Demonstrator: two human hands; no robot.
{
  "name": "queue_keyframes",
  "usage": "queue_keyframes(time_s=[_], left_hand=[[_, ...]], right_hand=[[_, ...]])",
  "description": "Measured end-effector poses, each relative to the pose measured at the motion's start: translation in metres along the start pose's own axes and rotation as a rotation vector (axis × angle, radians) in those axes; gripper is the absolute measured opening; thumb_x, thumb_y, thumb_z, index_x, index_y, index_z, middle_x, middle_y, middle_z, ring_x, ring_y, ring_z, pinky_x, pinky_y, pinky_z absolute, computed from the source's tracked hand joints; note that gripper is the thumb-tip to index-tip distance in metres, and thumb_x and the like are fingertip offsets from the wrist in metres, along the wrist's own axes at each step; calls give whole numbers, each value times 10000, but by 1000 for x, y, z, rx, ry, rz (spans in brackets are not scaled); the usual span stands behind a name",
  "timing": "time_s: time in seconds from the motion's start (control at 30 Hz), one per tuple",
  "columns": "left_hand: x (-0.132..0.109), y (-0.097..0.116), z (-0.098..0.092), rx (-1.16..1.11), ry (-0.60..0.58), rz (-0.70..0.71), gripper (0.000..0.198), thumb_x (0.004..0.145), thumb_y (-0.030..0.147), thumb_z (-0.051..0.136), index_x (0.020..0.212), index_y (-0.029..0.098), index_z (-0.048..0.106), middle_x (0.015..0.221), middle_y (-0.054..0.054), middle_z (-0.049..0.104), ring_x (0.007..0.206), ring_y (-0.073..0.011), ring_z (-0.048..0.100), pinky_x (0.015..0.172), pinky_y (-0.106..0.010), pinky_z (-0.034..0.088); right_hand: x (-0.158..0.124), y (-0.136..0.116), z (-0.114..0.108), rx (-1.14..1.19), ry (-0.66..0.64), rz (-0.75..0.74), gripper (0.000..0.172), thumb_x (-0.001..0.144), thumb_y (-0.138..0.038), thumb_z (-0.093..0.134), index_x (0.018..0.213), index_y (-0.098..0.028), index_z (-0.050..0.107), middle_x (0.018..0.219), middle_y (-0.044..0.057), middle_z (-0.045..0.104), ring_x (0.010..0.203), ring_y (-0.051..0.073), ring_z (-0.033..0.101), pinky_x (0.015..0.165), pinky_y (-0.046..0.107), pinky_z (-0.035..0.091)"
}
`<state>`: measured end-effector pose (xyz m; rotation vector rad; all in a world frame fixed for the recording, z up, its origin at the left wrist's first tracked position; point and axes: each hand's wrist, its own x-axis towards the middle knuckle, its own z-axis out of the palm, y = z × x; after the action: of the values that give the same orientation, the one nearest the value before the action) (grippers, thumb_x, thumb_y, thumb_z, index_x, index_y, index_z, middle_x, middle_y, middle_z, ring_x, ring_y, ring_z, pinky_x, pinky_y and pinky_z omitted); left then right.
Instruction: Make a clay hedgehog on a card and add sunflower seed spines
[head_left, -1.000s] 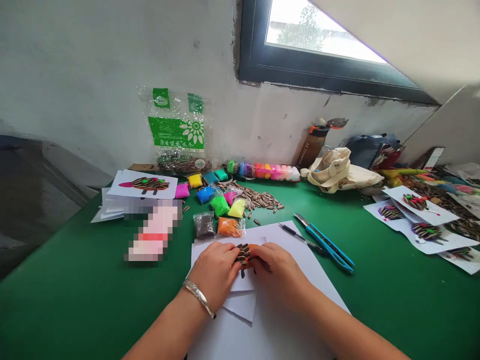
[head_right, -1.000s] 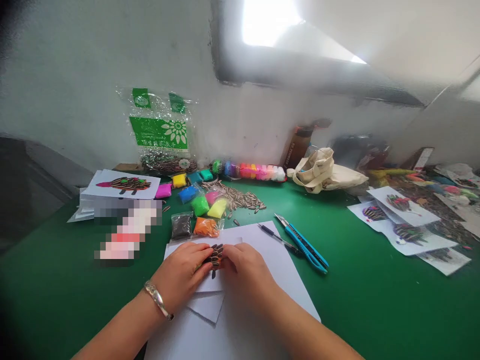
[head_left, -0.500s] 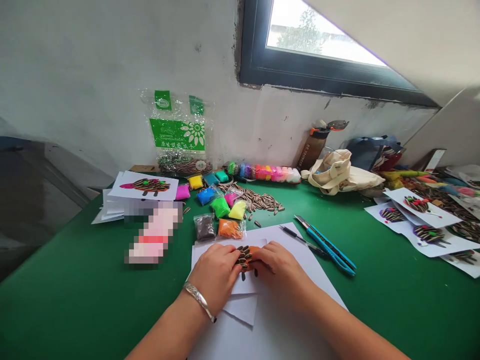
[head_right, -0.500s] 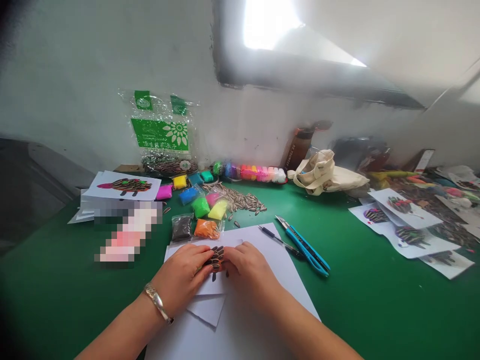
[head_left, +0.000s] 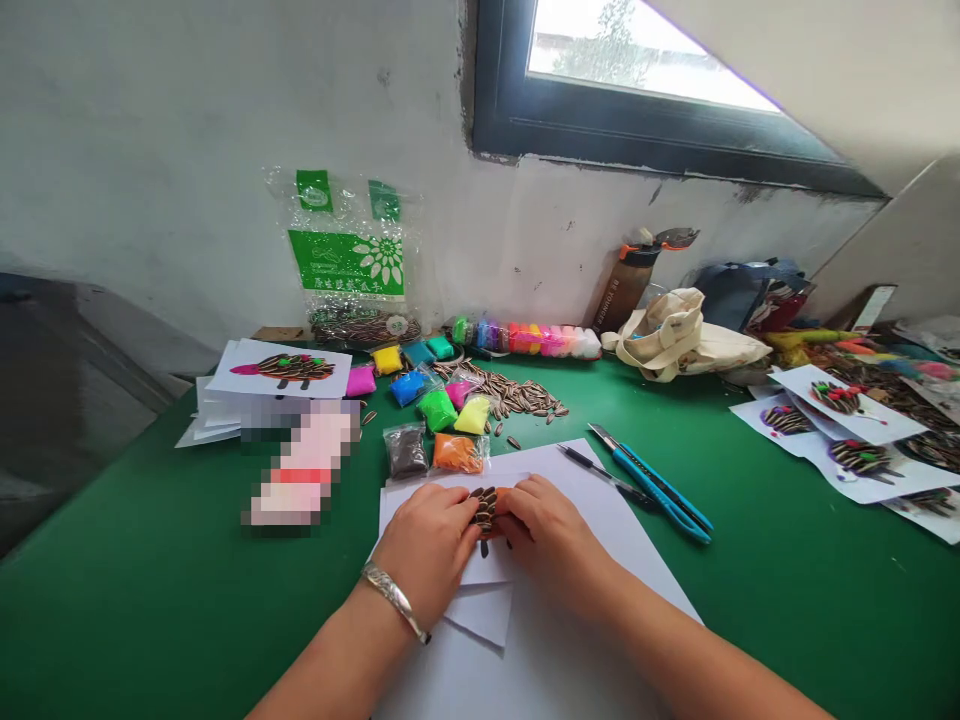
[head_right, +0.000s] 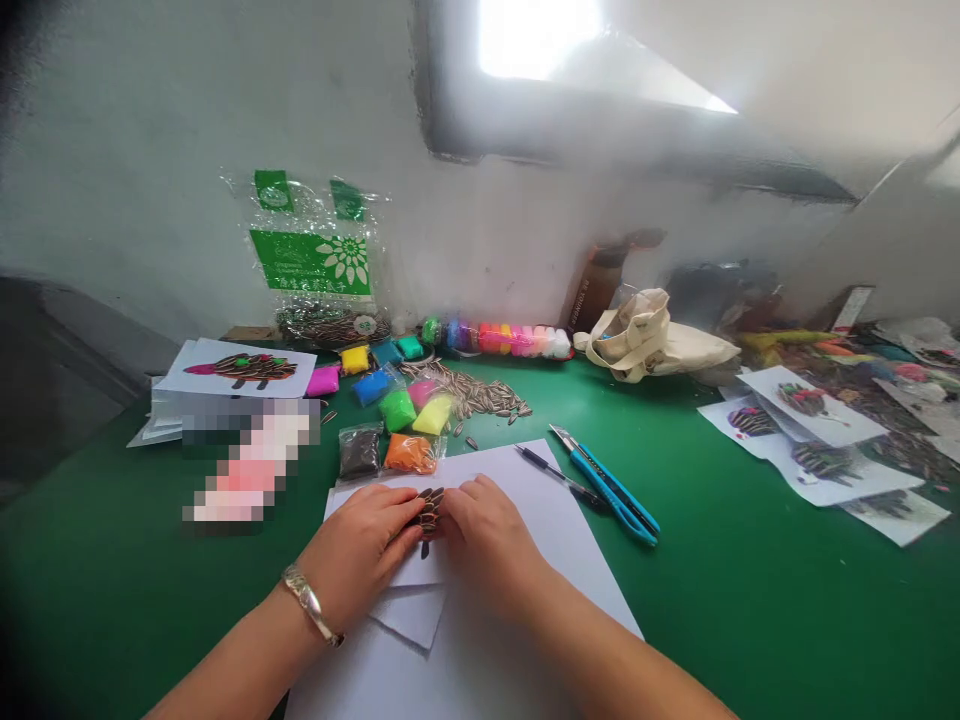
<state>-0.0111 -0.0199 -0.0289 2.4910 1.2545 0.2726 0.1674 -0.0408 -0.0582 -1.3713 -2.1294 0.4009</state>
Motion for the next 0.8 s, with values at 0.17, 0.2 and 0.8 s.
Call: queue_keyframes(time_s=[0.17, 0.2, 0.8], left_hand=[[0, -1, 2, 18, 7, -3, 235, 906, 198, 472, 1030, 200, 672, 1031, -62, 665, 974, -249, 569, 886, -420, 461], [0, -1, 2, 20, 10, -2, 236, 906, 199, 474, 1034, 198, 672, 1035, -63, 665, 976, -250, 569, 886, -420, 463], [0, -2, 3, 27, 9, -3, 250, 908, 212, 473, 1059, 199, 672, 1076, -68, 662, 1001, -258, 561, 902, -432, 465]], right_hand=[[0, 1, 2, -5, -2, 26, 130, 859, -105, 567, 754, -169, 611, 720, 19, 581, 710, 153, 481, 652, 252, 356], [-1, 1, 0, -4, 1, 42, 106, 848, -108, 586, 774, -174, 623, 734, 18, 586, 720, 155, 485, 655, 252, 357], [-2, 6, 1, -52, 5, 77, 127, 849, -140, 591, 747, -184, 655, 713, 19, 577, 712, 153, 485, 642, 248, 333]])
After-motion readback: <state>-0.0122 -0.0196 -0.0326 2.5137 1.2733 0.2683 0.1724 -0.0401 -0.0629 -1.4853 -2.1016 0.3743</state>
